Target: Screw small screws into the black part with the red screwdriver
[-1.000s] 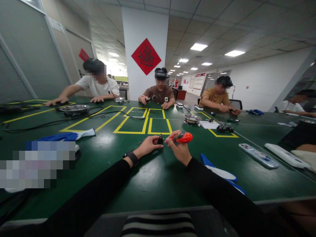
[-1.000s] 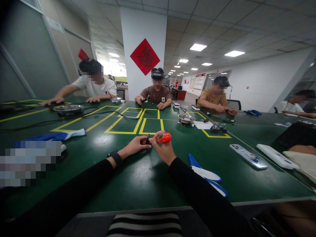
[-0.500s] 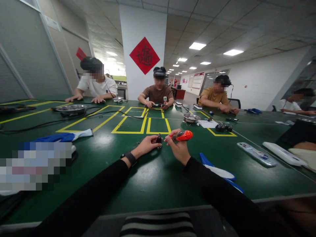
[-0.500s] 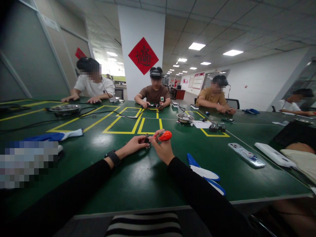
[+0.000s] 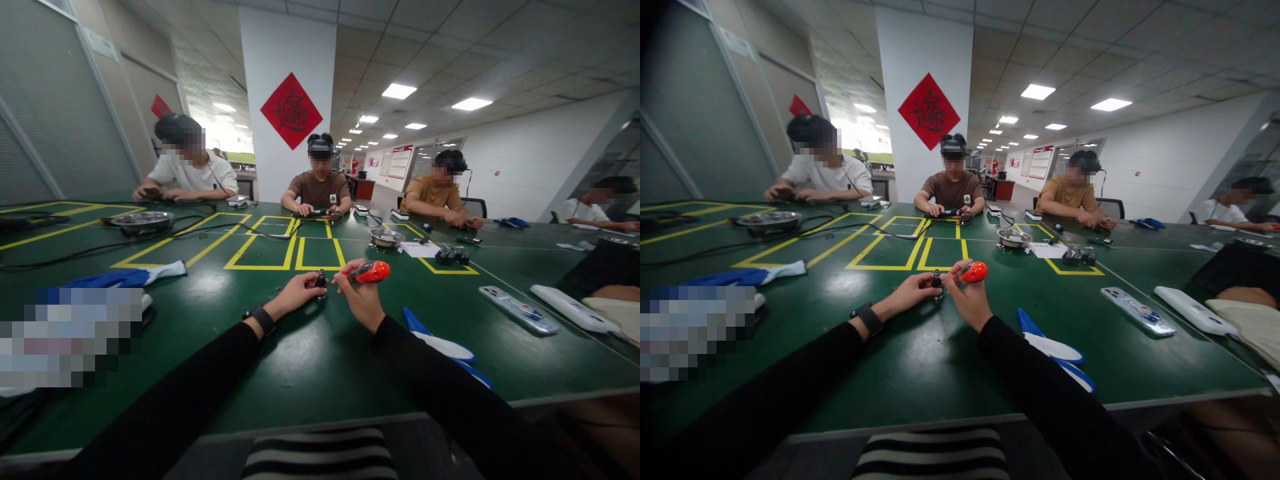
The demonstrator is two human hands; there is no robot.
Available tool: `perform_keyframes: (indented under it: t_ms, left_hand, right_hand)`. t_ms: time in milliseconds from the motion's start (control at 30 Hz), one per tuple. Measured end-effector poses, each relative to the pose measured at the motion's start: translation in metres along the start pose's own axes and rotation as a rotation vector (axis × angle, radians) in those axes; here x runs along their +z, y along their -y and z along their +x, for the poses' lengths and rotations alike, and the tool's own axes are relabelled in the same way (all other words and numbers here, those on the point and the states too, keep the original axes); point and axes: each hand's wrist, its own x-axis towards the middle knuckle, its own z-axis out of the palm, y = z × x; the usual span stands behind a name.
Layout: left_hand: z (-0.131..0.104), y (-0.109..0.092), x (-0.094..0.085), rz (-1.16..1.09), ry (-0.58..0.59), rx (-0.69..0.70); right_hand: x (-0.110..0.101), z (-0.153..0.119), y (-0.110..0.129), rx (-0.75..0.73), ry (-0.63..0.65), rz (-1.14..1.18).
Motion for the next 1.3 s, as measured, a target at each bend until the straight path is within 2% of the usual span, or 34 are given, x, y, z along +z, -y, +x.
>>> perform_keyframes:
  t_ms: [200, 367, 467, 633, 700, 867, 1000, 1200, 1300]
  left_hand:
    - [0.0, -0.004, 0.0, -0.036, 0.029, -0.004]
    - [0.0, -0.005, -0.001, -0.035, 0.019, -0.005]
    - [0.0, -0.003, -0.001, -0.009, -0.008, -0.019]
    - [0.001, 0.0, -0.001, 0.046, -0.014, -0.001]
    - [0.001, -0.001, -0.002, 0.053, -0.015, 0.007]
    - [0.0, -0.003, -0.001, 0.053, -0.018, 0.0]
    - [0.0, -0.002, -0.001, 0.046, -0.017, -0.007]
    - [-0.001, -0.002, 0.0, 0.023, -0.037, -0.004]
    - [-0.001, -0.002, 0.0, 0.032, -0.043, -0.013]
  right_hand:
    - [0.002, 0.003, 0.0, 0.087, 0.027, 0.175]
    - [0.001, 0.006, 0.002, 0.081, 0.073, 0.284]
    - [0.0, 0.006, 0.003, 0.063, 0.082, 0.251]
    - [-0.002, 0.007, 0.007, -0.038, -0.075, -0.006]
    - [-0.002, 0.009, 0.009, -0.058, -0.067, 0.03]
    - [-0.003, 0.013, 0.01, 0.027, 0.048, 0.183]
    - [-0.002, 0.01, 0.009, 0.032, 0.038, 0.199]
    - [0.0, 0.01, 0.009, -0.045, 0.009, 0.12]
    - [-0.002, 0.014, 0.007, -0.005, 0.027, 0.184]
